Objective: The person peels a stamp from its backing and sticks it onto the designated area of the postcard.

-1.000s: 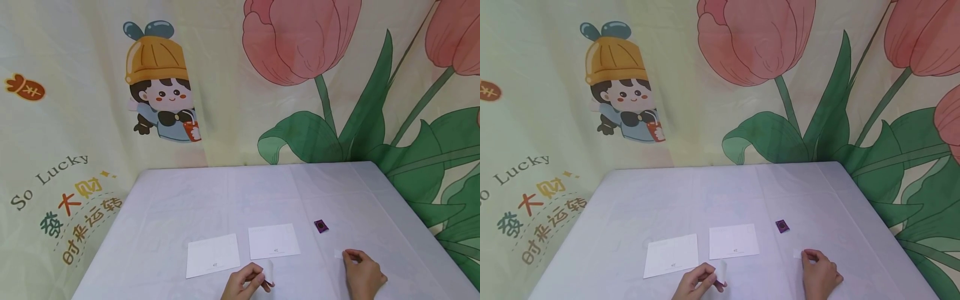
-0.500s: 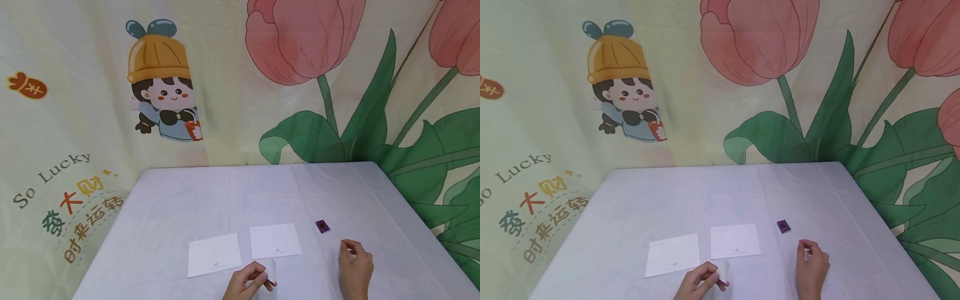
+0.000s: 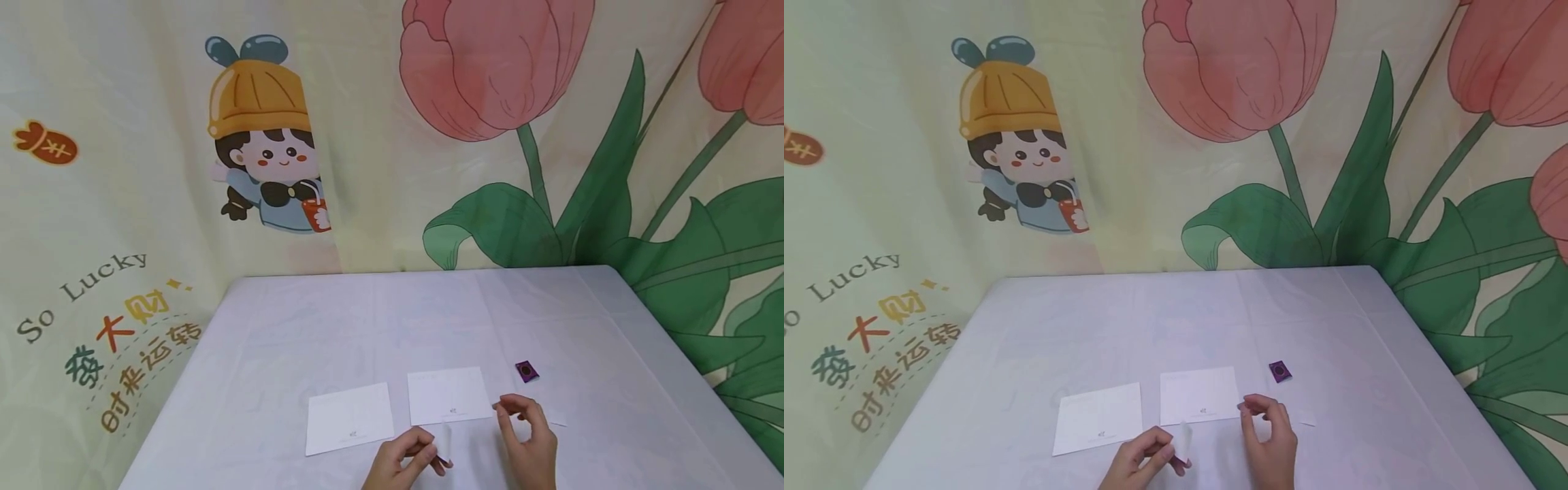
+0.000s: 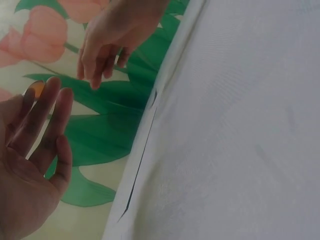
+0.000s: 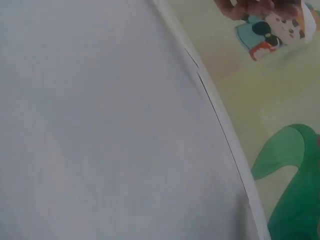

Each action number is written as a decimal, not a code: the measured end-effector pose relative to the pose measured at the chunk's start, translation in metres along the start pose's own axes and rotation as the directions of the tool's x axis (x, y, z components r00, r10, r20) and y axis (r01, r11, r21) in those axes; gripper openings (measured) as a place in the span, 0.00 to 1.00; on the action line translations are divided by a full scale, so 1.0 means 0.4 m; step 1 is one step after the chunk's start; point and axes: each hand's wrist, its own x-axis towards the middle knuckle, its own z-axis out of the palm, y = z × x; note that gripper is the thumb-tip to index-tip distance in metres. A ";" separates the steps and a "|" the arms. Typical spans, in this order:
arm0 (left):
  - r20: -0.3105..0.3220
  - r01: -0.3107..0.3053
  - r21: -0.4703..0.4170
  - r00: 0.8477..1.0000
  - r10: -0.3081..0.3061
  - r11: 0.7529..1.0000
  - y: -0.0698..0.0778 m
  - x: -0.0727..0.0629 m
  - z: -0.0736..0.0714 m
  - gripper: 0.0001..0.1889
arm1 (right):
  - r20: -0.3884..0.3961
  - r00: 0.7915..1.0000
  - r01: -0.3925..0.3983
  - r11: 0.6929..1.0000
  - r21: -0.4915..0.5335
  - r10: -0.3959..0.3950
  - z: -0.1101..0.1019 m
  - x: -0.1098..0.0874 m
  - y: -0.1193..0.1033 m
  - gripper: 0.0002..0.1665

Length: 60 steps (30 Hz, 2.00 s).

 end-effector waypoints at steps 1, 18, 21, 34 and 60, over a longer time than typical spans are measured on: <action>0.003 -0.009 -0.004 1.000 0.009 1.000 0.004 0.002 -0.001 0.06 | 0.038 0.999 0.035 0.999 0.039 -0.036 0.003 -0.007 -0.007 0.15; 0.011 -0.032 -0.034 0.999 0.033 0.999 -0.009 0.000 -0.003 0.06 | 0.171 0.846 0.368 0.785 0.499 -0.505 0.023 -0.022 -0.116 0.29; 0.014 -0.060 -0.046 0.998 0.061 0.997 -0.001 -0.001 -0.004 0.07 | 0.158 0.840 0.384 0.774 0.503 -0.519 0.022 -0.015 -0.139 0.27; -0.007 -0.113 -0.044 0.994 0.112 0.993 -0.006 -0.003 -0.003 0.08 | 0.096 0.824 0.451 0.749 0.485 -0.558 0.036 -0.007 -0.146 0.21; -0.253 -0.254 0.213 0.918 0.305 0.943 0.056 0.012 -0.006 0.08 | 0.190 0.854 0.337 0.793 0.508 -0.485 0.033 -0.018 -0.158 0.22</action>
